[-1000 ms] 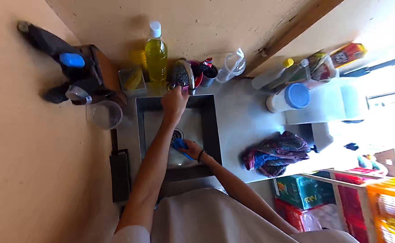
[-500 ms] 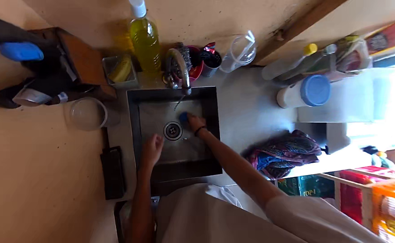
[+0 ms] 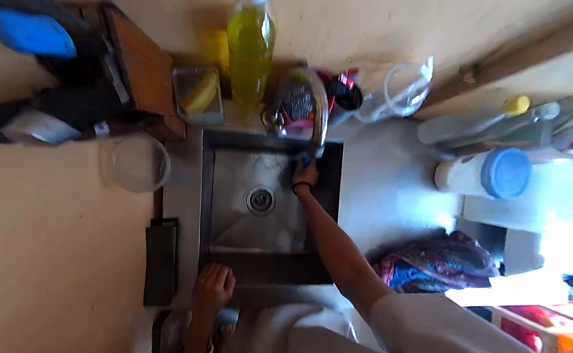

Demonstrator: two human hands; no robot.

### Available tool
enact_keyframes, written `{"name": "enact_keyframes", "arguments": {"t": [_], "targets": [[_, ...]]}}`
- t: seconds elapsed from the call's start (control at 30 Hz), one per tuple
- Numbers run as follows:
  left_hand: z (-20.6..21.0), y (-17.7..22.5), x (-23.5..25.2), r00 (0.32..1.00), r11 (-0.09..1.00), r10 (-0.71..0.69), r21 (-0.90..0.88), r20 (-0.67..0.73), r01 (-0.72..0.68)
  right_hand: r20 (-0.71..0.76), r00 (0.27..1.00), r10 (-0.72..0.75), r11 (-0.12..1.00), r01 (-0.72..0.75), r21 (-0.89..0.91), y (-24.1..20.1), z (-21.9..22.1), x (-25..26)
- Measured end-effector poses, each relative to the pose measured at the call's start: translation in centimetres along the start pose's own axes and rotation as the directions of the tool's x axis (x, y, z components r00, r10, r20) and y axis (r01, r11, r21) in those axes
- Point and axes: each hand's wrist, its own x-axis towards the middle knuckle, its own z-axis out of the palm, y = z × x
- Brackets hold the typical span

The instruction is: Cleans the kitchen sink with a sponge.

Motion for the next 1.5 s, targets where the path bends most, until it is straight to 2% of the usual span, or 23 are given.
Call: {"name": "enact_keyframes", "arguments": {"t": [0.03,0.1,0.17,0.23,0.27,0.37,0.47,0.53,0.57,0.6,0.67,0.73,0.77,0.8,0.87,0.97,1.03,1.1,1.17,1.27,1.33,1.43,1.5], "targets": [[0.4,-0.1,0.4,1.0,1.0,0.001,0.015,-0.024,-0.001,-0.051,0.997,0.061,0.997,-0.059,0.047,-1.0,0.6,1.7],[0.4,0.3,-0.1,1.0,0.999,-0.014,0.03,-0.028,0.015,-0.105,0.99,0.089,0.995,-0.083,0.063,1.0,2.7,1.3],[0.4,0.1,-0.2,0.999,0.999,-0.016,0.038,-0.031,0.017,0.056,0.997,0.052,0.999,-0.051,-0.011,3.5,4.1,-2.7],[0.5,0.1,-0.3,1.0,0.999,-0.015,0.035,-0.026,0.016,0.258,0.966,-0.022,0.97,0.082,-0.227,5.8,4.6,-5.9],[0.5,0.1,-0.5,1.0,0.999,-0.013,0.034,-0.022,0.014,0.299,0.952,-0.059,0.926,0.164,-0.341,6.1,4.4,-6.4],[0.6,0.0,-0.1,0.999,0.999,-0.017,0.041,-0.046,0.019,0.28,0.927,-0.249,0.797,0.36,-0.484,3.7,3.1,-3.2],[0.1,0.3,-0.2,0.998,0.998,-0.044,0.037,-0.047,0.046,0.362,0.788,-0.498,0.609,0.615,-0.5,0.6,2.2,0.9],[0.1,0.3,-0.1,0.998,0.998,-0.046,0.031,-0.051,0.048,0.58,0.64,-0.504,0.414,0.768,-0.489,-3.2,0.5,2.0],[0.2,0.3,-0.1,0.998,0.998,-0.048,0.03,-0.051,0.05,0.616,0.563,-0.551,0.317,0.824,-0.47,-3.2,0.3,3.4],[0.2,0.2,-0.2,0.998,0.998,-0.051,0.031,-0.049,0.052,0.599,0.53,-0.6,0.282,0.841,-0.461,-2.2,0.4,4.9],[0.1,0.4,-0.2,0.997,0.998,-0.056,0.028,-0.045,0.057,0.495,0.64,-0.588,0.393,0.761,-0.516,-0.5,-0.1,5.6],[0.1,0.4,0.1,0.997,0.998,-0.057,0.032,-0.049,0.059,0.468,0.77,-0.434,0.564,0.637,-0.526,-3.1,-0.3,3.2],[0.1,0.2,0.1,0.997,0.998,-0.057,0.032,-0.044,0.058,0.443,0.8,-0.406,0.601,0.598,-0.53,-4.2,1.1,2.6],[0.1,0.2,0.1,0.998,0.998,-0.058,0.034,-0.036,0.06,0.427,0.799,-0.424,0.604,0.601,-0.523,-5.0,3.4,2.1],[0.2,0.3,0.2,0.998,0.998,-0.059,0.032,-0.016,0.059,0.41,0.737,-0.537,0.59,0.676,-0.442,-6.8,9.1,0.0],[0.1,0.6,0.2,0.998,0.998,-0.061,0.03,0.007,0.061,0.49,0.656,-0.574,0.569,0.75,-0.337,-8.7,14.5,-6.0],[-0.3,0.6,0.2,0.998,0.998,-0.056,0.039,0.02,0.055,0.504,0.643,-0.577,0.607,0.75,-0.264,-5.8,14.4,-9.3],[-0.5,0.5,0.3,0.999,0.998,-0.043,0.044,0.033,0.042,0.577,0.579,-0.576,0.559,0.794,-0.239,-0.2,13.1,-11.8],[-0.4,0.5,0.3,0.999,0.999,-0.039,0.038,0.038,0.037,0.653,0.529,-0.542,0.523,0.821,-0.231,1.4,12.3,-11.7],[-0.3,0.5,0.3,0.998,0.998,-0.045,0.046,0.045,0.043,0.612,0.711,-0.347,0.748,0.603,-0.276,-7.2,12.9,-7.7],[-0.4,0.6,0.1,0.998,0.997,-0.051,0.057,0.042,0.048,0.55,0.794,-0.259,0.841,0.465,-0.277,-11.6,13.5,-6.2],[-0.5,0.6,0.3,0.998,0.997,-0.051,0.051,0.036,0.049,0.533,0.806,-0.257,0.887,0.415,-0.201,-9.3,13.7,-8.6],[-0.3,0.6,0.5,0.998,0.998,-0.05,0.045,0.024,0.049,0.545,0.797,-0.261,0.936,0.347,-0.058,-7.3,14.1,-9.3]]}}
